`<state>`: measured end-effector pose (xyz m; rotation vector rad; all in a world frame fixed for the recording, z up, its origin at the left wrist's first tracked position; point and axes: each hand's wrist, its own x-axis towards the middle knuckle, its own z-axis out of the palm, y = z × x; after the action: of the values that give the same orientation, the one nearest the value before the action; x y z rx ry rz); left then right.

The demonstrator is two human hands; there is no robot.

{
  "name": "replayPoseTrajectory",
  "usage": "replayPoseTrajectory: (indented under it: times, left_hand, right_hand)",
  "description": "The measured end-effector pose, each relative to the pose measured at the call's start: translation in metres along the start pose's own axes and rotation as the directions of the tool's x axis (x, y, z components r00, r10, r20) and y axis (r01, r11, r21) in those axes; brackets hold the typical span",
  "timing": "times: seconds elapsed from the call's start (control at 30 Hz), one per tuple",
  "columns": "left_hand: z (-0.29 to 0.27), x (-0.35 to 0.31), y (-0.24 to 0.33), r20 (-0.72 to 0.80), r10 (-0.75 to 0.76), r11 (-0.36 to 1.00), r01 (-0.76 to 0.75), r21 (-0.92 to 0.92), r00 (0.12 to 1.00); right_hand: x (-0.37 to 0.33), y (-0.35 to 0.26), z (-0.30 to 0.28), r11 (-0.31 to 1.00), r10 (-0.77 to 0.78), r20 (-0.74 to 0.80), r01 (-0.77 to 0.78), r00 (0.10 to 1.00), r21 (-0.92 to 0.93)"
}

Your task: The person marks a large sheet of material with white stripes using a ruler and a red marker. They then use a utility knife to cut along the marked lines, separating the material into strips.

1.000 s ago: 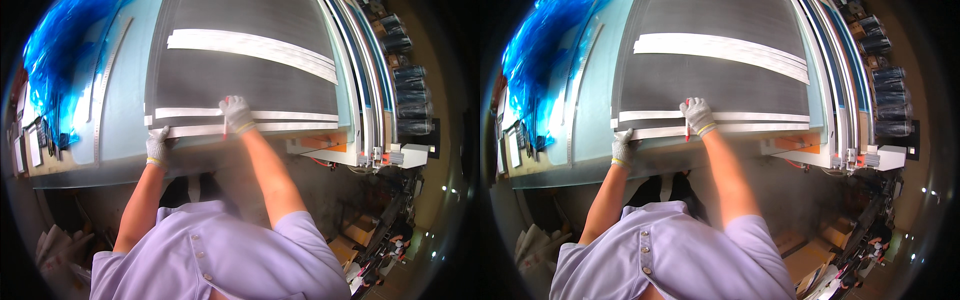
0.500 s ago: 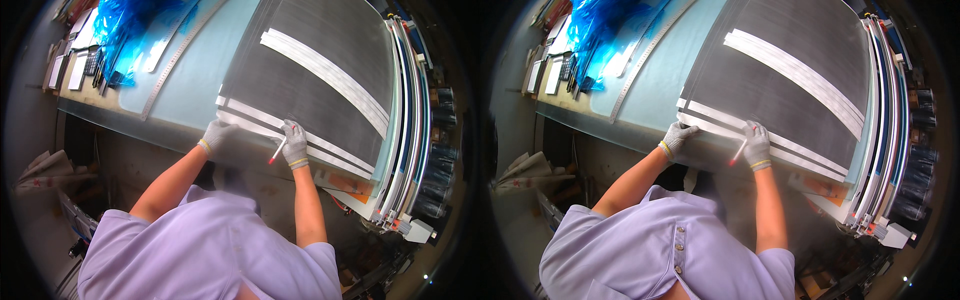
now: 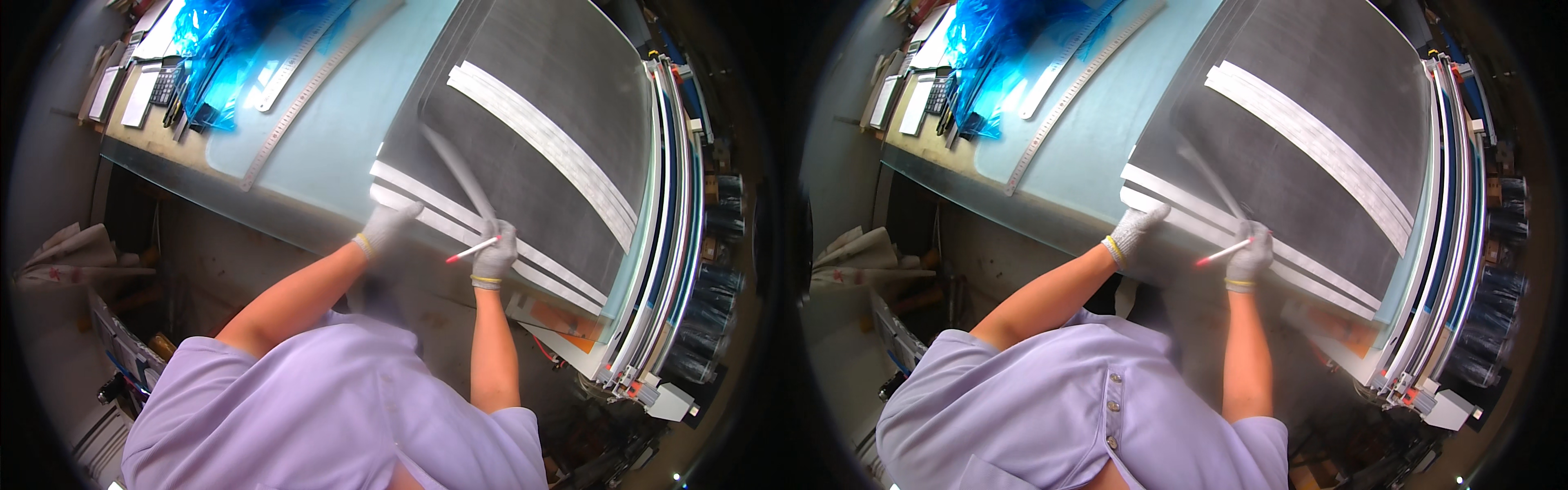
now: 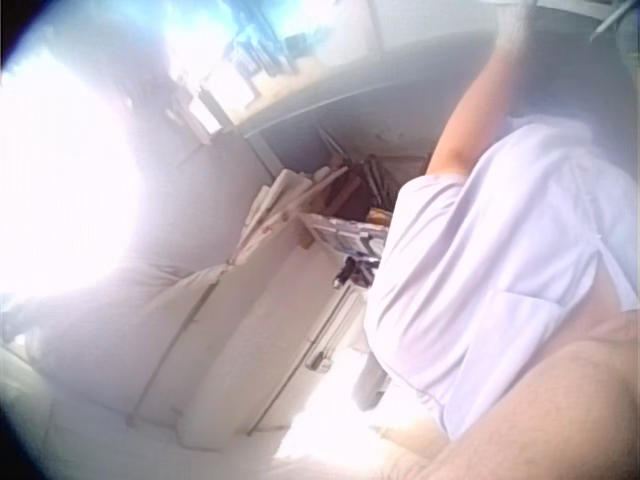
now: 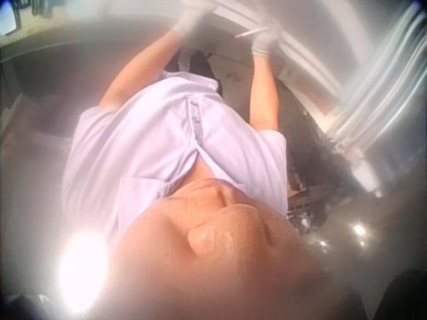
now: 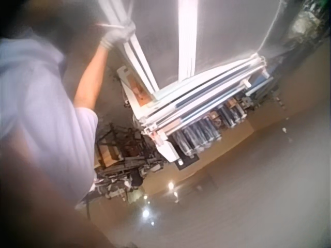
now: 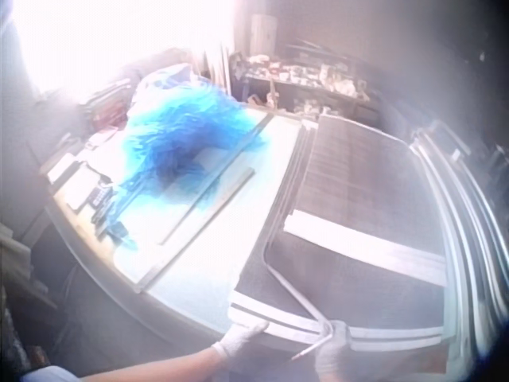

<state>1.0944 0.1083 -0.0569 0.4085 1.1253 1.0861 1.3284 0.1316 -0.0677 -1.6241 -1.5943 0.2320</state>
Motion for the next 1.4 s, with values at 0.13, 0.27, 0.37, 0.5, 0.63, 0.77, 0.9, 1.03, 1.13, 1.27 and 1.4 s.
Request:
replayPoseTrajectory:
  times: [0.13, 0.27, 0.37, 0.5, 0.63, 0.77, 0.9, 1.03, 1.13, 1.27, 1.4]
  left_hand:
    - [0.036, 0.003, 0.003, -0.167, -0.001, 0.997, 0.015, 0.080, 0.986]
    - [0.022, 0.055, -0.055, -0.266, 0.156, 0.893, -0.021, 0.449, 0.951]
    - [0.005, 0.069, -0.082, -0.246, 0.327, 0.901, -0.222, 0.372, 0.913]
    - [-0.008, 0.065, -0.091, -0.272, 0.227, 0.972, -0.201, 0.120, 0.935]
    - [-0.015, 0.037, -0.074, -0.328, 0.117, 0.992, -0.092, 0.090, 0.937]
    - [-0.014, -0.006, -0.045, -0.375, 0.124, 0.992, -0.104, 0.074, 0.919]
    - [-0.031, -0.005, -0.050, -0.382, 0.160, 0.985, -0.122, 0.122, 0.910]
    - [-0.074, 0.004, -0.079, -0.270, 0.063, 0.998, -0.054, 0.039, 0.961]
    - [-0.041, -0.023, -0.044, -0.324, 0.002, 0.997, -0.026, -0.071, 0.946]
    - [-0.042, -0.026, -0.041, -0.316, -0.012, 0.997, -0.012, -0.072, 0.949]
    - [-0.048, -0.031, -0.039, -0.298, -0.063, 0.994, 0.034, -0.100, 0.953]
  right_hand:
    - [0.016, -0.008, -0.009, 0.935, 0.242, -0.016, -0.229, 0.970, 0.272]
    - [-0.001, 0.007, -0.012, 0.861, -0.371, 0.279, 0.440, 0.886, -0.255]
    - [-0.014, 0.020, -0.003, 0.844, -0.376, 0.262, 0.446, 0.889, -0.299]
    - [-0.018, 0.026, 0.004, 0.862, -0.356, 0.283, 0.430, 0.891, -0.268]
    - [-0.028, 0.028, -0.002, 0.962, -0.217, 0.308, 0.257, 0.926, -0.094]
    - [-0.028, 0.013, -0.013, 0.916, -0.366, 0.293, 0.397, 0.883, -0.052]
    - [-0.037, 0.012, -0.006, 0.849, -0.405, 0.373, 0.495, 0.835, -0.187]
    - [-0.030, 0.011, 0.000, 0.875, -0.404, 0.349, 0.468, 0.846, -0.122]
    - [-0.019, 0.012, 0.009, 0.915, -0.342, 0.339, 0.393, 0.877, -0.094]
    - [-0.003, 0.024, 0.020, 0.771, -0.472, 0.416, 0.593, 0.777, -0.233]
    - [-0.002, 0.014, 0.026, 0.737, -0.438, 0.458, 0.601, 0.773, -0.310]
